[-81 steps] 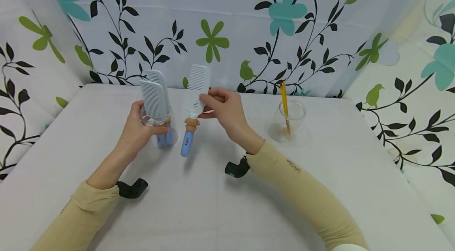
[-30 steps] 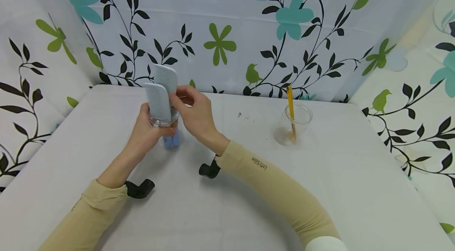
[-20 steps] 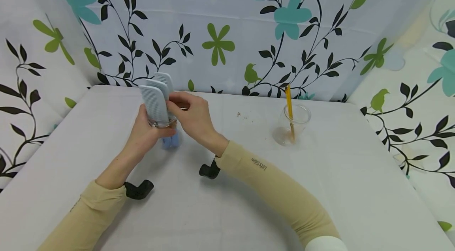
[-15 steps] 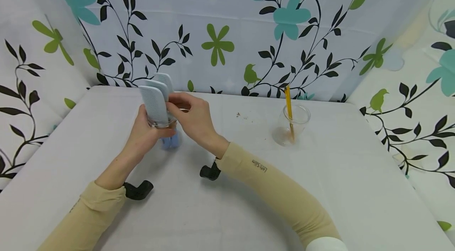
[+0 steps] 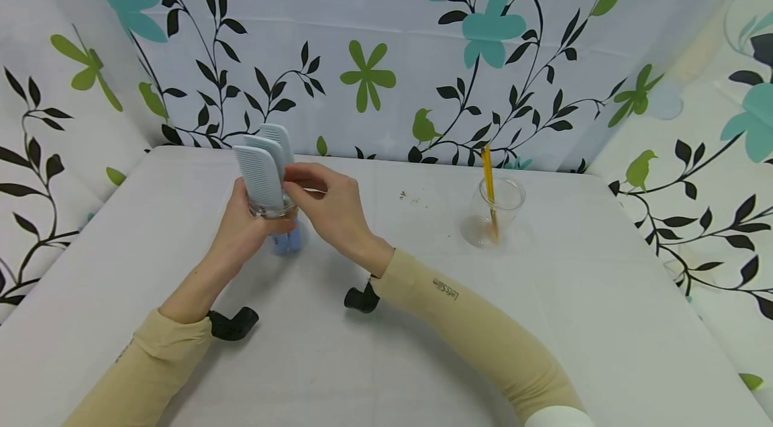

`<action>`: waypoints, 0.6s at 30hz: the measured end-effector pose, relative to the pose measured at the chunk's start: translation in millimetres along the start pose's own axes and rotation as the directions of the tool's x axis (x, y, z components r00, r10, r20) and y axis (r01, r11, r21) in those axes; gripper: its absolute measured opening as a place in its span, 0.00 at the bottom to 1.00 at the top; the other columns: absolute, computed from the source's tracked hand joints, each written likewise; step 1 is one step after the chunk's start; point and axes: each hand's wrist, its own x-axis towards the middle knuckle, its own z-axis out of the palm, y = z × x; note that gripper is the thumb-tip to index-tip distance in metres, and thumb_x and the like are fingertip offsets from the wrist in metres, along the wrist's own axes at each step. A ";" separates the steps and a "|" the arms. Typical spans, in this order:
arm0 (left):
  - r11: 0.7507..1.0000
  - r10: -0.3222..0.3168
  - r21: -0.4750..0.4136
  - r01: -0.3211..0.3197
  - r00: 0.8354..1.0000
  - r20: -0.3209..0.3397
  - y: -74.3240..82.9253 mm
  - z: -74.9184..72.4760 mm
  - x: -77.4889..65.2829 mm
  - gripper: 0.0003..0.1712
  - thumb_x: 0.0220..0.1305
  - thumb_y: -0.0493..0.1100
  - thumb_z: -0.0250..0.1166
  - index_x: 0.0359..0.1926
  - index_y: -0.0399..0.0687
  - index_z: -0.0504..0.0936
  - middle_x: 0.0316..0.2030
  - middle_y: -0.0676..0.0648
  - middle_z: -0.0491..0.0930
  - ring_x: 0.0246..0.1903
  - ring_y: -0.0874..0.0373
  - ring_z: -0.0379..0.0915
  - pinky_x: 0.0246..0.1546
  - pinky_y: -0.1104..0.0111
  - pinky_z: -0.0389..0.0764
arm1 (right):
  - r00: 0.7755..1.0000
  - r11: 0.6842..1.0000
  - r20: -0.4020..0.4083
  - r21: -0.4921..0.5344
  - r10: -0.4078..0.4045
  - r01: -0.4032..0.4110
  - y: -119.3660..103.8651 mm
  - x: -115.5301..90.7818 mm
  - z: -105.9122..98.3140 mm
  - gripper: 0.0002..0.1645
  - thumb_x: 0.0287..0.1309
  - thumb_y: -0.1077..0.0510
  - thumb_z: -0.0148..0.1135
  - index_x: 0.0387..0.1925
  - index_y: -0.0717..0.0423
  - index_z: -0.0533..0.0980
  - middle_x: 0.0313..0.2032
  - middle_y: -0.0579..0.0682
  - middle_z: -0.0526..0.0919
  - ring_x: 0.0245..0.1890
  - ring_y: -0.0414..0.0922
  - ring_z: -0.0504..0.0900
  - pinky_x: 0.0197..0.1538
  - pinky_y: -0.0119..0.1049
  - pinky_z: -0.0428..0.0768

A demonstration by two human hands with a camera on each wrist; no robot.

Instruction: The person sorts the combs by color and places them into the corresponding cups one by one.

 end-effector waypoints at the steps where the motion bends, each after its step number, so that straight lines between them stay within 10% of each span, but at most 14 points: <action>1: 1.000 0.001 0.001 -0.001 1.000 -0.001 0.0 0.1 -0.1 0.57 0.54 0.33 0.69 0.75 0.40 0.42 0.73 0.34 0.53 0.72 0.34 0.51 0.69 0.33 0.57 | 1.000 1.000 0.003 0.000 -0.001 0.001 0.0 -0.7 -0.7 0.15 0.65 0.61 0.64 0.53 0.58 0.81 0.48 0.52 0.87 0.47 0.39 0.86 0.51 0.26 0.84; 18: 1.000 0.020 -0.006 -0.020 1.000 0.024 -4.6 -5.7 5.8 0.56 0.54 0.33 0.72 0.75 0.40 0.44 0.75 0.37 0.53 0.73 0.37 0.50 0.71 0.35 0.57 | 1.000 0.997 0.026 -0.077 0.015 -0.013 3.7 -29.8 -50.6 0.15 0.64 0.60 0.65 0.52 0.58 0.81 0.48 0.51 0.87 0.49 0.39 0.86 0.54 0.28 0.84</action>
